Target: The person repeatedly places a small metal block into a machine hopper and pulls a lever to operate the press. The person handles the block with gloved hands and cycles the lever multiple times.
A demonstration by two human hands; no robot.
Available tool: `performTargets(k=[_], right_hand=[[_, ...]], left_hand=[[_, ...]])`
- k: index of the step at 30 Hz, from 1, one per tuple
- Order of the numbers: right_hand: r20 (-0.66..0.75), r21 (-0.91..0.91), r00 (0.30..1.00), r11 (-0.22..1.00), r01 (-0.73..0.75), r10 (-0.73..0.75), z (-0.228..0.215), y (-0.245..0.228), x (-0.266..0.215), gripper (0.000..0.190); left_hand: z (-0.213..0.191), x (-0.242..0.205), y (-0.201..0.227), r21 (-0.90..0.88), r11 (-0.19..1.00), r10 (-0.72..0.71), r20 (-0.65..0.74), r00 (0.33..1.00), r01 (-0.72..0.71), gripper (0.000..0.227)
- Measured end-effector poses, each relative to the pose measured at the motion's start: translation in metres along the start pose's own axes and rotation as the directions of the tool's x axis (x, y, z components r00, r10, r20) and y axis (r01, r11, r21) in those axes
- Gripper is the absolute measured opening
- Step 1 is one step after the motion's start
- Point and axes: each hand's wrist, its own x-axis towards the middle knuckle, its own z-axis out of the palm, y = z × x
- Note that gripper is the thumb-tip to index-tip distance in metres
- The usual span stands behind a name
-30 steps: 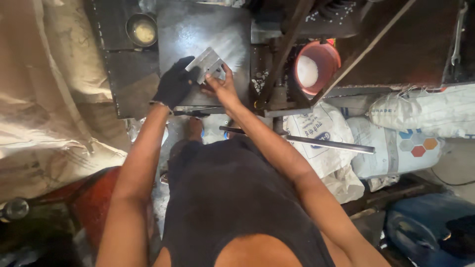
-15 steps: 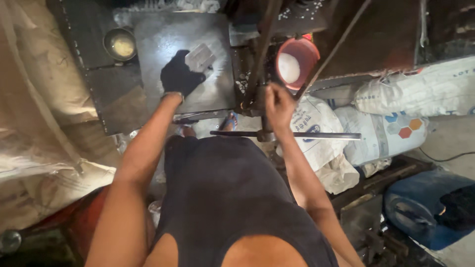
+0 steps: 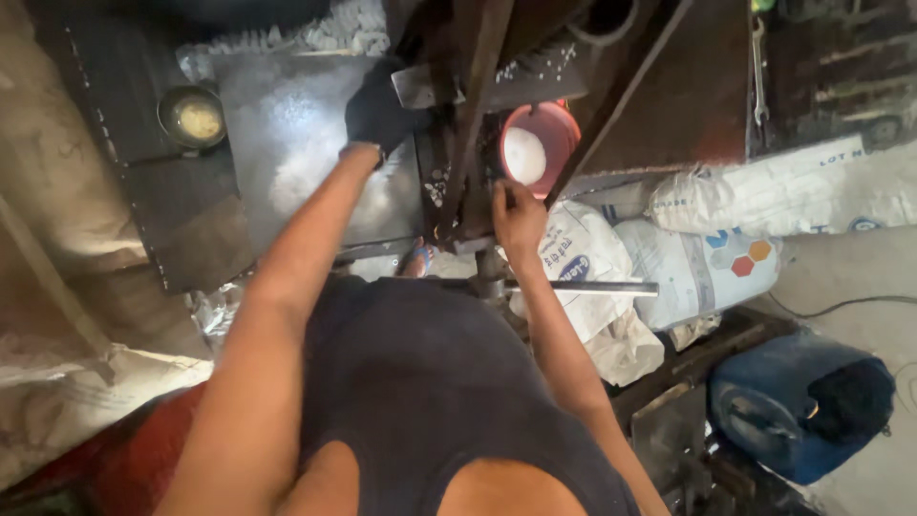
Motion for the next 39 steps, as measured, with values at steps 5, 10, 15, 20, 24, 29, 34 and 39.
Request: performTargets(k=[5,10,15,20,24,29,34,39], right_hand=[[0.050,-0.003,0.990,0.991,-0.134,0.134,0.002,-0.006,0.007,0.019],[0.047,-0.010,0.996,0.998,-0.069,0.070,-0.001,-0.009,0.011,0.019],[0.042,-0.003,0.987,0.988,-0.154,0.154,0.001,-0.006,0.007,0.018],[-0.044,0.039,0.996,0.996,-0.075,0.076,0.006,-0.005,0.012,0.017],[-0.034,0.078,0.996,0.994,-0.082,0.085,-0.004,-0.009,0.001,0.016],[-0.127,0.104,0.938,0.936,0.336,-0.322,-0.051,-0.009,-0.035,0.008],[-0.010,-0.093,0.795,0.792,0.603,-0.607,-0.140,0.049,-0.087,0.008],[0.010,-0.281,0.878,0.842,0.461,-0.478,-0.096,0.131,-0.100,0.021]], left_hand=[[0.014,-0.002,-0.016,-0.165,0.986,-0.022,-0.080,0.997,0.008,0.066],[0.029,0.003,0.004,-0.286,0.958,-0.052,-0.036,0.998,0.040,0.056],[0.038,0.011,0.025,-0.157,0.985,-0.059,0.059,0.996,0.068,0.058],[0.049,0.021,0.014,-0.082,0.996,0.040,0.076,0.996,-0.034,0.072],[0.062,0.023,-0.040,-0.172,0.966,0.217,0.119,0.969,-0.195,0.052],[0.031,-0.045,-0.124,-0.740,0.486,-0.206,0.420,0.884,0.465,0.028],[-0.020,-0.149,-0.163,-0.812,0.298,-0.271,0.432,0.860,0.502,0.017],[-0.032,-0.216,-0.155,-0.337,0.882,-0.327,0.063,0.943,0.329,0.027]])
